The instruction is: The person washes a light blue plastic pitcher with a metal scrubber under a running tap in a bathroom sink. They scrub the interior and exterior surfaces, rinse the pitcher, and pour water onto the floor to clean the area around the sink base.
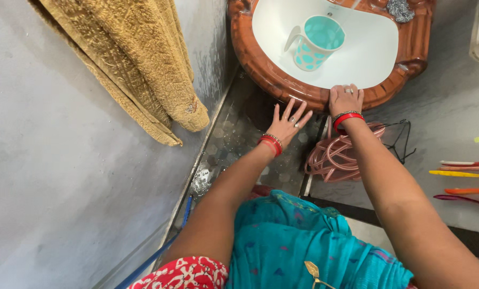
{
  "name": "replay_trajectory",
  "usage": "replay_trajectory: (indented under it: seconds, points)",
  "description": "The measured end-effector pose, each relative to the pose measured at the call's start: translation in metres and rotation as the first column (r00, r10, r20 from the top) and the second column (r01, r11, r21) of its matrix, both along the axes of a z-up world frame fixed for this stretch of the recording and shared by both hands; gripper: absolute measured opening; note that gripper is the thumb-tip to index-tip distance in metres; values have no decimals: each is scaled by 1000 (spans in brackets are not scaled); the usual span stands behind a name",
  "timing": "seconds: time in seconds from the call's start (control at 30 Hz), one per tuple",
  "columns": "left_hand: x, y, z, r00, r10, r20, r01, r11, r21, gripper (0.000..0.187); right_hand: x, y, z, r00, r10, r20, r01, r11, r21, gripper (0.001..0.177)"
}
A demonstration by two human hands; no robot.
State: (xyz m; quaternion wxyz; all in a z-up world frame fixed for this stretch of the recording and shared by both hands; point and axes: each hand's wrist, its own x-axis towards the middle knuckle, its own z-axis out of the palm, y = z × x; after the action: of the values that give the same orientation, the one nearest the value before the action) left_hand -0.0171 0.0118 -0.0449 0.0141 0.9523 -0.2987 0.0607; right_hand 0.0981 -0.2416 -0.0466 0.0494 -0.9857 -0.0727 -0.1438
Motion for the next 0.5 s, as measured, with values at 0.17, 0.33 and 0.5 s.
replay_trajectory:
  seconds: [0.17, 0.33, 0.5]
  points:
    - [-47, 12, -79, 772, -573, -277, 612, 787, 78, 82, 0, 0, 3, 999, 2, -50, -2, 1000, -9, 46]
    - [-81, -10, -136, 640, -620, -454, 725, 683, 90, 67, -11, 11, 12, 997, -58, -56, 60, 998, 33, 46]
    - [-72, -15, -126, 590, -673, -446, 707, 697, -116, 69, -21, 20, 18, 996, -87, -24, 88, 995, 56, 49]
